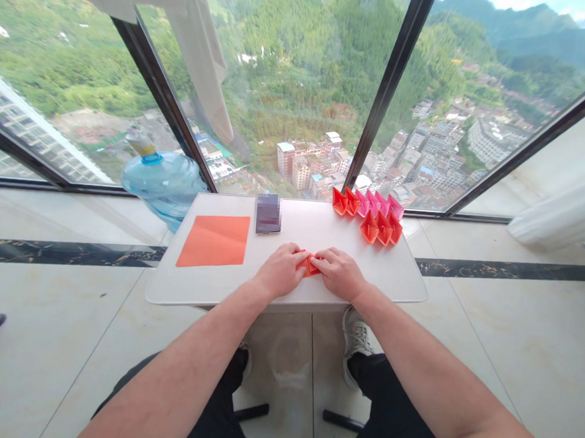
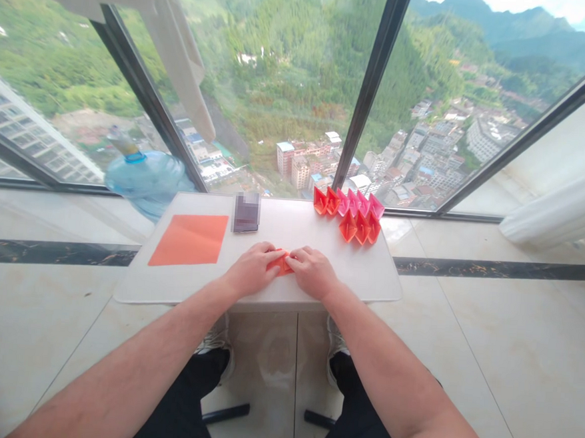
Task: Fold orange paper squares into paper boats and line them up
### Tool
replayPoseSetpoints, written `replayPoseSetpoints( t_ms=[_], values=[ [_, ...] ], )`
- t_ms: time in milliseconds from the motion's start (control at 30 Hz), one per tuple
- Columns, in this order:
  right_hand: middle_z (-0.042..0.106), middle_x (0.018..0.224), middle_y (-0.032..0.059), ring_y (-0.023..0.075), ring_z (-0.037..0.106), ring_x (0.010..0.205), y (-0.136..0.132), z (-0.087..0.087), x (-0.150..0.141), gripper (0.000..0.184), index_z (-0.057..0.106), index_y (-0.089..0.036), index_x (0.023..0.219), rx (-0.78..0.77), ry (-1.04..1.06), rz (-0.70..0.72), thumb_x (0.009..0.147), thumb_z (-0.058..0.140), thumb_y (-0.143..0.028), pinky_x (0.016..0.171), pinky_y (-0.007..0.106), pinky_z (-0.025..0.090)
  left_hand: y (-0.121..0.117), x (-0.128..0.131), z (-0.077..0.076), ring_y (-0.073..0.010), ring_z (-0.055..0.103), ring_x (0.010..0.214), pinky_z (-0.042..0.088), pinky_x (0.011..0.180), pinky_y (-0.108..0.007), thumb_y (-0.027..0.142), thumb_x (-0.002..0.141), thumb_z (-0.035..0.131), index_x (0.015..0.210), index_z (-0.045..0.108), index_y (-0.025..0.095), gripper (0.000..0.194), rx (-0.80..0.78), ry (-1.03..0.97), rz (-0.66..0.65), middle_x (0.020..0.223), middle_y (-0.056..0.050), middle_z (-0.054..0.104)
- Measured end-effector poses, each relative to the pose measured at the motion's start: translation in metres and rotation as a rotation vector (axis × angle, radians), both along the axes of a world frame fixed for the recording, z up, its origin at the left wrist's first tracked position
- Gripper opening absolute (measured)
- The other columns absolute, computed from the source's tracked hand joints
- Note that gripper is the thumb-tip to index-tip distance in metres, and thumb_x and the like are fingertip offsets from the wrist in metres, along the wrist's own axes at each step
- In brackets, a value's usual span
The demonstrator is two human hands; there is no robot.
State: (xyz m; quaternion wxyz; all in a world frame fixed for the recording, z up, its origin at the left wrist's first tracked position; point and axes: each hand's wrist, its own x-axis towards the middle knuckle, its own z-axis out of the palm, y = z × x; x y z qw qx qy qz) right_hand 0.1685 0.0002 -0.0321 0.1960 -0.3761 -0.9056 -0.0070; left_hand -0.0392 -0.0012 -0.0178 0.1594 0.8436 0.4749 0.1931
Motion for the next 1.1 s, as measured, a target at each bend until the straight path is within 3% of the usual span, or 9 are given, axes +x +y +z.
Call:
replayPoseSetpoints(
  t_ms=[467,667,767,833,967,1100],
  values=[
    [0.069,0.112,0.0103,0.0241,0.056,0.102,-0.002,0.007,0.004,0.029,0.071,-0.019,0.112,-0.041,-0.070,0.029,0.093,0.050,-0.013,0.087,0.038,0.044,0.002,0.001,-0.001,-0.0250,0.057,0.102,0.047,0.100,-0.040,0.026,0.090,0.054,0.111,0.073,0.019,0.029,0.018,0.049,-0.027,0.106,-0.011,0.061],
    [0.071,0.109,0.0091,0.0230,0.058,0.100,0.000,-0.001,0.004,0.030,0.073,-0.021,0.109,-0.086,0.118,-0.005,0.088,0.054,-0.010,0.090,0.038,0.047,0.001,0.001,0.000,-0.0249,0.057,0.104,0.047,0.101,-0.040,0.025,0.090,0.054,0.115,0.070,0.020,0.030,0.015,0.056,-0.022,0.108,-0.011,0.061],
    [0.073,0.102,0.0079,0.0211,0.061,0.096,0.003,-0.004,-0.001,0.026,0.074,-0.022,0.107,-0.157,0.296,-0.110,0.090,0.056,-0.016,0.089,0.034,0.048,0.000,0.001,0.002,-0.0257,0.057,0.108,0.046,0.102,-0.041,0.022,0.087,0.056,0.122,0.064,0.018,0.036,-0.008,0.032,-0.006,0.112,-0.011,0.062],
    [0.073,0.093,0.0064,0.0199,0.063,0.088,0.006,-0.003,-0.006,0.020,0.075,-0.021,0.099,-0.227,0.353,-0.256,0.090,0.057,-0.021,0.083,0.031,0.048,-0.001,0.001,0.003,-0.0267,0.056,0.109,0.047,0.101,-0.042,0.019,0.082,0.058,0.123,0.060,0.015,0.041,-0.027,0.015,0.031,0.112,-0.012,0.062],
    [0.069,0.069,0.0028,0.0162,0.057,0.063,0.015,0.006,-0.017,0.022,0.069,-0.020,0.072,-0.335,0.316,-0.567,0.088,0.056,-0.027,0.062,0.028,0.039,-0.001,0.002,0.005,-0.0268,0.056,0.106,0.047,0.100,-0.042,0.019,0.083,0.056,0.112,0.064,0.014,0.031,-0.028,0.042,0.027,0.108,-0.012,0.062],
    [0.069,0.068,0.0031,0.0161,0.057,0.063,0.022,0.010,-0.024,0.021,0.068,-0.020,0.069,-0.373,0.263,-0.664,0.086,0.057,-0.027,0.060,0.027,0.036,-0.001,0.004,0.005,-0.0275,0.056,0.106,0.047,0.101,-0.041,0.021,0.083,0.056,0.119,0.064,0.012,0.038,-0.011,0.077,0.012,0.110,-0.014,0.060]
  ],
)
